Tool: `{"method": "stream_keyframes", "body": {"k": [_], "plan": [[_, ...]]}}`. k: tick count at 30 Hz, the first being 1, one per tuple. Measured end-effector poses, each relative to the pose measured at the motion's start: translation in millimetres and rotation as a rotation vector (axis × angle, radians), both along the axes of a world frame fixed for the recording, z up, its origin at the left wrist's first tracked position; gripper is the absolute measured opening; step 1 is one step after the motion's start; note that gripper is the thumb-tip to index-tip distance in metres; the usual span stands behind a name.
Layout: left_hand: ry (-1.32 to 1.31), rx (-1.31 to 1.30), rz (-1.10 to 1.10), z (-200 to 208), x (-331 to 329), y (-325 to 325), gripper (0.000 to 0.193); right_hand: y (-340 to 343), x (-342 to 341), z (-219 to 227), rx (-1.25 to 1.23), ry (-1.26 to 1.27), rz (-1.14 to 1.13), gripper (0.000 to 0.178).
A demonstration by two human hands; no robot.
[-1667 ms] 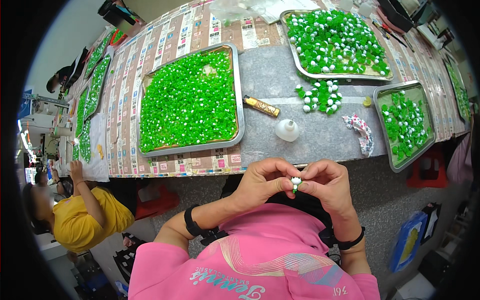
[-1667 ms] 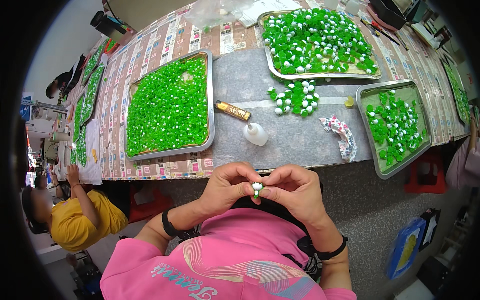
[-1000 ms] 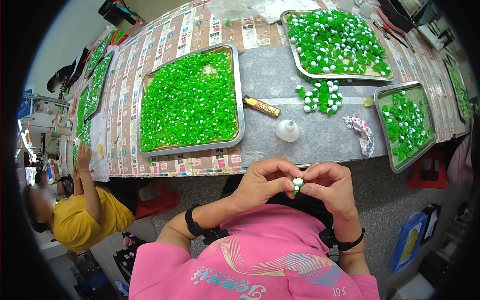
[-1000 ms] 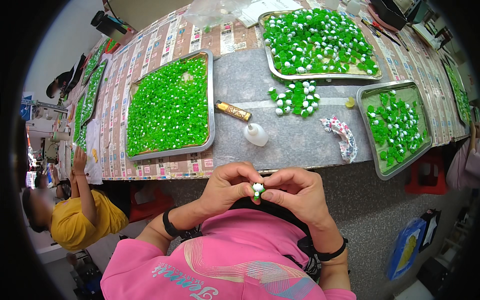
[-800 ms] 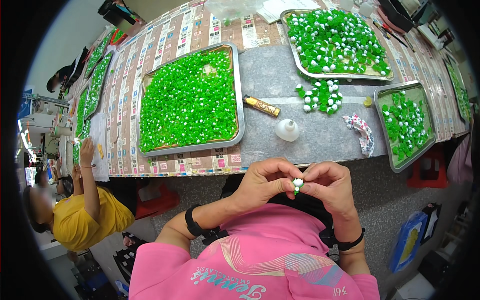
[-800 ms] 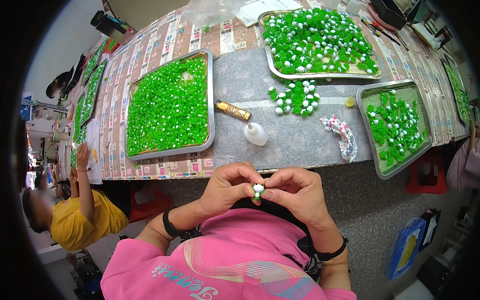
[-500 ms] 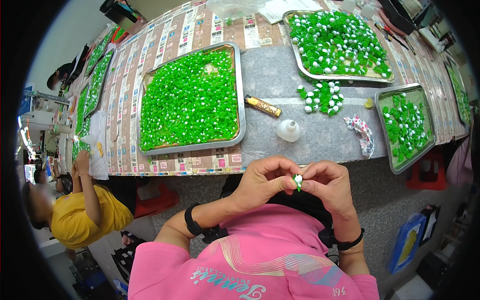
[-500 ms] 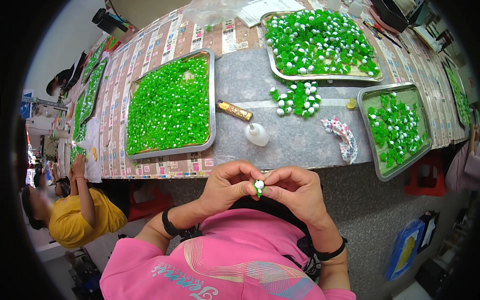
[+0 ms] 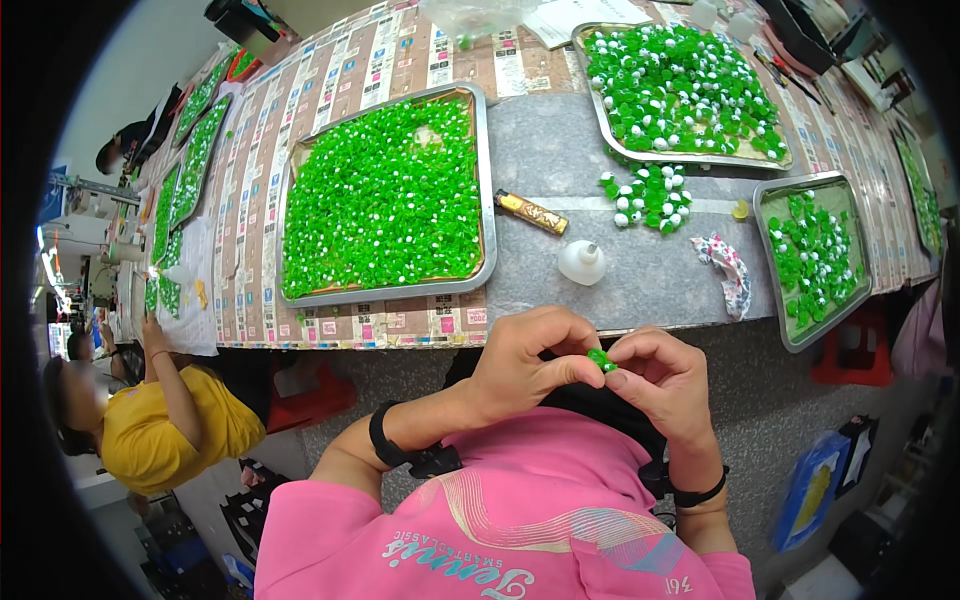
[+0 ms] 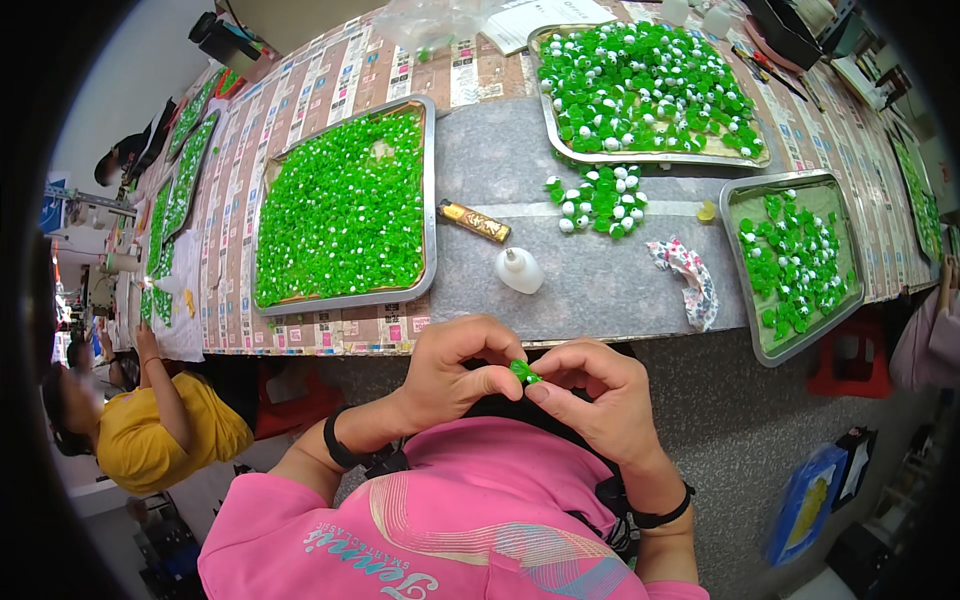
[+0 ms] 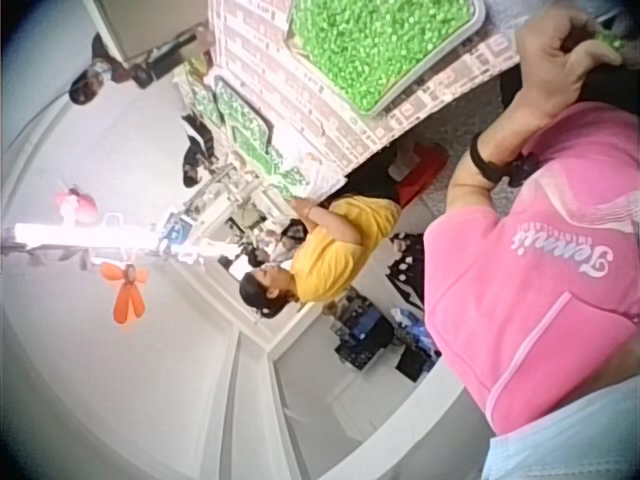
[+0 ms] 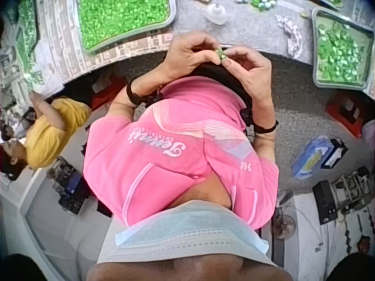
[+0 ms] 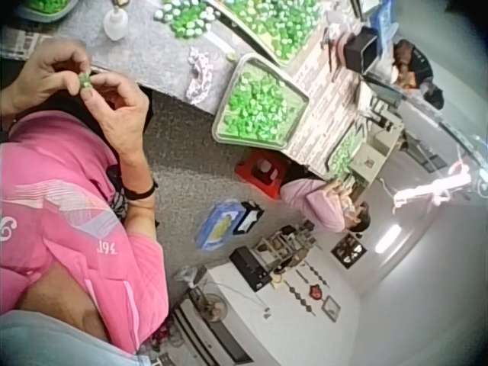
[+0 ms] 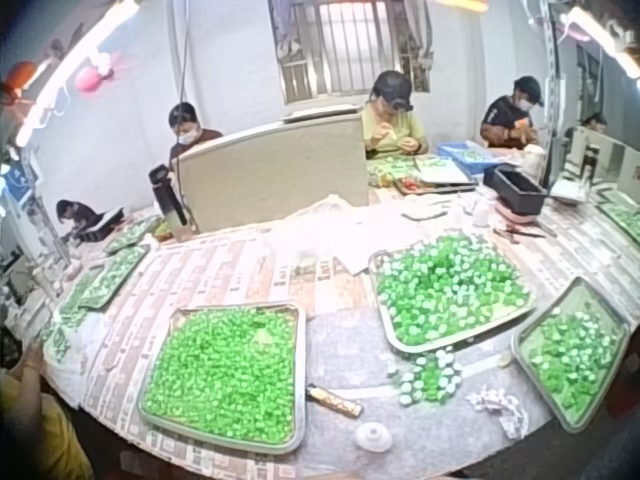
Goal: Manually assembling small green and white plastic parts using glue.
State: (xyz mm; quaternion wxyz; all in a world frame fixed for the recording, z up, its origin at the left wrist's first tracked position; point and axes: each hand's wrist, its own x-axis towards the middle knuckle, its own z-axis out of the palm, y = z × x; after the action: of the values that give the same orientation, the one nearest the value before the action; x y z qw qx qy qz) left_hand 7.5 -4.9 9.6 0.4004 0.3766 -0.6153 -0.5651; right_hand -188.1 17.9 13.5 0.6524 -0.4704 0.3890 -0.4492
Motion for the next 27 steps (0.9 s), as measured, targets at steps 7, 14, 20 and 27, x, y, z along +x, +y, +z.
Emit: {"method": "stream_keyframes", "body": {"k": [7, 14, 20, 27], "plan": [[-0.06, -0.079, 0.036, 3.4, -0.8, 0.4, 0.028, 2.3, 4.6, 4.4, -0.137, 0.159, -0.08, 0.018], [-0.102, -0.056, 0.016, 4.0, 1.1, 1.6, 0.027, 0.3, 8.3, 5.9, -0.325, 0.281, -0.137, 0.018], [0.0, 0.13, 0.016, 3.9, -0.3, 1.5, 0.026, -0.4, 9.2, 4.4, -0.265, 0.235, -0.173, 0.018], [0.149, 0.319, 0.052, 8.3, -1.2, 4.2, 0.025, -6.4, -12.8, 2.3, -0.464, 0.569, -0.424, 0.015]]}}
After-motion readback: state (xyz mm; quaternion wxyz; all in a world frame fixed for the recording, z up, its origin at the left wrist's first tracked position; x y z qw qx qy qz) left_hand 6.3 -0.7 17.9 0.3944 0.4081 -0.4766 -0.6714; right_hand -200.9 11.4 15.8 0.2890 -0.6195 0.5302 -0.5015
